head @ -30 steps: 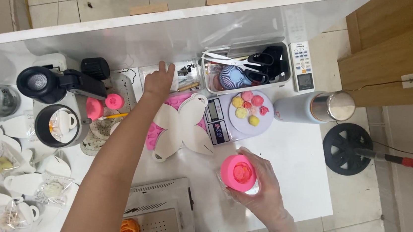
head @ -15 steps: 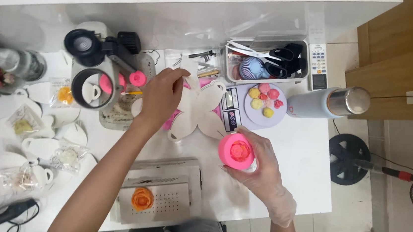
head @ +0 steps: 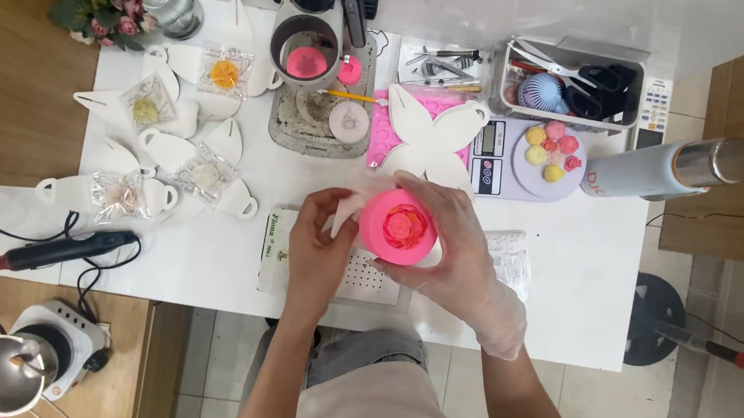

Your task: Pouring, molding, and finishing wax to create decorative rose-shaped candles.

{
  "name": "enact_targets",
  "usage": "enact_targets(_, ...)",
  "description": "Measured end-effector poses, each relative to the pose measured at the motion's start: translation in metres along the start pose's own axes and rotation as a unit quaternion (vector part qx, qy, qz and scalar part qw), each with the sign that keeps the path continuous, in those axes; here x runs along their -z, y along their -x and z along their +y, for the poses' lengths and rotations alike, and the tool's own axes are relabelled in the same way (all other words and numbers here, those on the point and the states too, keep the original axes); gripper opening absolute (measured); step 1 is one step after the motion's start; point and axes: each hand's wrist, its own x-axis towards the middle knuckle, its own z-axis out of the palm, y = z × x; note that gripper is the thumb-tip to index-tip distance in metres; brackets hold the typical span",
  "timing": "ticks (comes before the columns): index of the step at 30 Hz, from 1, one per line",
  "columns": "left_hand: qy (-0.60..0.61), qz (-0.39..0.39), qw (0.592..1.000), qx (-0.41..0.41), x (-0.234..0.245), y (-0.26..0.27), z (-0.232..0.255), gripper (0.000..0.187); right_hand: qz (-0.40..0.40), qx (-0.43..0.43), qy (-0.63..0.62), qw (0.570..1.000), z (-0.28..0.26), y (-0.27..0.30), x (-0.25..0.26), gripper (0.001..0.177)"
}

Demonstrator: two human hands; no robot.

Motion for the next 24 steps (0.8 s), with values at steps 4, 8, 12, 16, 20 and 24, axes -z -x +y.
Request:
enact_targets(4,0.154,-0.057,0.986,0.015,-0.001,0.015,0.007,0.058,-0.005,0.007,0.029,1.0,0.011,0.007,-0.01,0.096)
enact_targets(8,0.429,-0.118,0.868,0.22,0.0,0.018,-0.012,0.045,-0.04,-0.016,0.062,0.997,0.022,0.011,-0.008,0.099)
enact_targets(12,0.503,-0.202,0.807,0.235,-0.009,0.011,0.006,0.073,-0.075,-0.026,0.028,0.996,0.025,0.004,0.016,0.104)
enact_targets(16,0.455,-0.168,0.825,0.289,-0.023,-0.002,0.016,0.072,0.009,-0.065,-0.064,0.996,0.096,-0.007,0.043,0.075)
enact_targets(20,0.388,-0.151,0.844,0.339,-0.023,-0.003,0.018,0.071,0.189,-0.216,0.07,0.955,0.233,-0.06,0.052,0.022)
enact_targets(24,0.371,-0.155,0.844,0.355,-0.015,-0.001,0.013,0.073,0.049,-0.254,0.236,0.937,0.327,-0.12,0.043,0.021)
